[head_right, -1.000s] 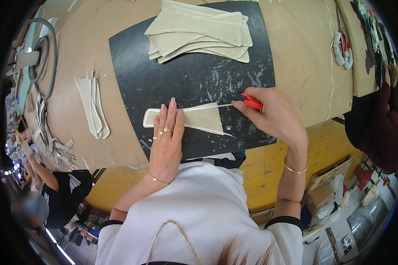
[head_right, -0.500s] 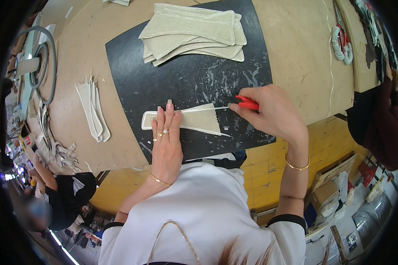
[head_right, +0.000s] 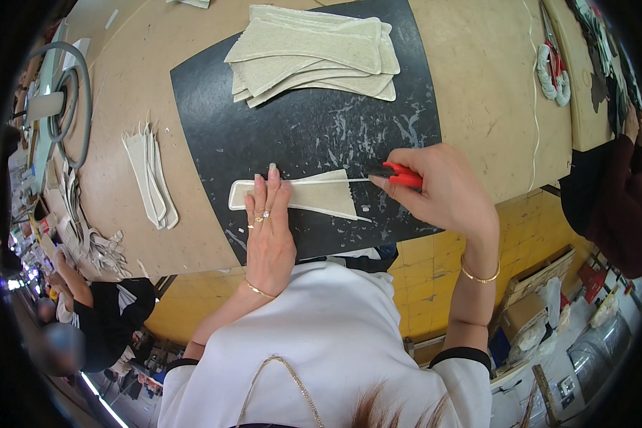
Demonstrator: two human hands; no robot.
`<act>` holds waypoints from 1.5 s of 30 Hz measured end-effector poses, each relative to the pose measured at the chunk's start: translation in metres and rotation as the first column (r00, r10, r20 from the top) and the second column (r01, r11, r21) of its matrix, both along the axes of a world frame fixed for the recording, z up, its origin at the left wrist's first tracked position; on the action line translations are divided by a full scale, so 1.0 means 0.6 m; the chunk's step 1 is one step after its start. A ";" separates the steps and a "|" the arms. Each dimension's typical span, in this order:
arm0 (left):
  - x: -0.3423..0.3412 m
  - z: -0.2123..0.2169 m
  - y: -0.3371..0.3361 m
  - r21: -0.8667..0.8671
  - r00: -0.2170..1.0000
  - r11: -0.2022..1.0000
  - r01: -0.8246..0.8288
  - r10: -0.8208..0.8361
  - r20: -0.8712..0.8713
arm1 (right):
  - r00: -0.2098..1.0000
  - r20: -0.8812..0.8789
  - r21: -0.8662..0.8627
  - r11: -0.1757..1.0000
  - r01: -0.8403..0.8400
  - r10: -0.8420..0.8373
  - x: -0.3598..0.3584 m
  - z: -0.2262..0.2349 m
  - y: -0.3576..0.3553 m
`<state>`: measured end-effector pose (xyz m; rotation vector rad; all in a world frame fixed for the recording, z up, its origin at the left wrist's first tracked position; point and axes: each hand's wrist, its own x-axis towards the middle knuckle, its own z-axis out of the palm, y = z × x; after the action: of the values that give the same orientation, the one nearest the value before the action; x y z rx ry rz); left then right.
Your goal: The person uses a red seam ripper to trim loose threads from the edges of light-colored fabric pieces on a black cutting mat. The person handles each piece one at a time, removes threads, and places the finished pieces into a growing stack.
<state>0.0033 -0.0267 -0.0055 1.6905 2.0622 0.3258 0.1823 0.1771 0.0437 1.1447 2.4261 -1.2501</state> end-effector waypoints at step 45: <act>0.065 -0.010 0.017 0.002 0.812 0.997 0.074 -0.059 -0.581 | 0.997 -0.010 0.084 0.993 0.079 -0.079 -0.011 -0.017 -0.005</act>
<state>0.0422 -0.0166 -0.0115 2.0582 2.4058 -0.2329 0.1755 0.1742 0.0333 1.2727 2.4825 -1.1854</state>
